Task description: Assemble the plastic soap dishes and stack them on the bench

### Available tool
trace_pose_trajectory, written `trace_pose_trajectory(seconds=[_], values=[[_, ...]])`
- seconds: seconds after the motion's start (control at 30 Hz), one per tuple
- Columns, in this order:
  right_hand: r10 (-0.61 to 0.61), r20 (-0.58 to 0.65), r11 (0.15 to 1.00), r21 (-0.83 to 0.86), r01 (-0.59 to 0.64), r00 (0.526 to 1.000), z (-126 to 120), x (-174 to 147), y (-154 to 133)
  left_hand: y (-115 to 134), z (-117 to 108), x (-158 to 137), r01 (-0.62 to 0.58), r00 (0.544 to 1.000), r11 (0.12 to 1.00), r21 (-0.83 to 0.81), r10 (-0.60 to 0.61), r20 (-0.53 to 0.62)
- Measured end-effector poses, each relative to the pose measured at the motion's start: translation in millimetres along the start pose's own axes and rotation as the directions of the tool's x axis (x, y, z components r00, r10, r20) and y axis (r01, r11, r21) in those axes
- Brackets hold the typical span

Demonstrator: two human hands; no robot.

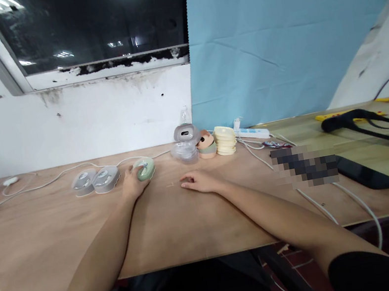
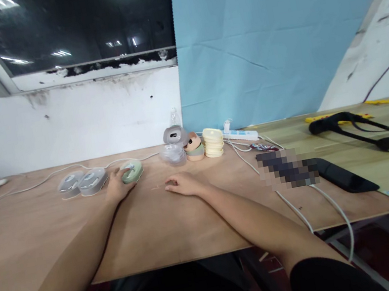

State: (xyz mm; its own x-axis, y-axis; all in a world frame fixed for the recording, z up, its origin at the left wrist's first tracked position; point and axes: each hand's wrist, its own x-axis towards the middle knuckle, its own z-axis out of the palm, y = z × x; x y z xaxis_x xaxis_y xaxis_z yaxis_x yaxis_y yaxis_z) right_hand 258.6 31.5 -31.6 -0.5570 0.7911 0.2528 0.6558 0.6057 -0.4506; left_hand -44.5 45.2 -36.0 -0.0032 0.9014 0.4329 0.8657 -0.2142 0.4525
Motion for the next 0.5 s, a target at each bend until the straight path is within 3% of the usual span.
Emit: trace_pose_trajectory(seconds=[0.13, 0.23, 0.33, 0.4, 0.5], values=[[0.000, 0.006, 1.000, 0.005, 0.000, 1.000, 0, 0, 1, 5, -9, 1, -0.198, 0.976, 0.979, 0.053, 0.202, -0.086], [0.000, 0.001, 1.000, -0.001, 0.000, 1.000, 1, 0, 2, 6, -26, 4, -0.236, 0.946, 0.966, 0.104, 0.253, -0.201], [-0.016, -0.003, 1.000, -0.009, 0.016, 1.000, 1, 0, 2, -6, -51, 5, -0.068, 0.900, 0.988, 0.136, 0.119, -0.419], [-0.027, -0.005, 1.000, -0.004, 0.027, 1.000, 1, 0, 2, -24, -67, 3, 0.087, 0.824, 0.989, 0.117, -0.005, -0.567], [-0.024, -0.004, 1.000, 0.006, 0.024, 1.000, 1, 0, 0, -61, -85, -3, 0.216, 0.697, 0.976, 0.034, -0.129, -0.705]])
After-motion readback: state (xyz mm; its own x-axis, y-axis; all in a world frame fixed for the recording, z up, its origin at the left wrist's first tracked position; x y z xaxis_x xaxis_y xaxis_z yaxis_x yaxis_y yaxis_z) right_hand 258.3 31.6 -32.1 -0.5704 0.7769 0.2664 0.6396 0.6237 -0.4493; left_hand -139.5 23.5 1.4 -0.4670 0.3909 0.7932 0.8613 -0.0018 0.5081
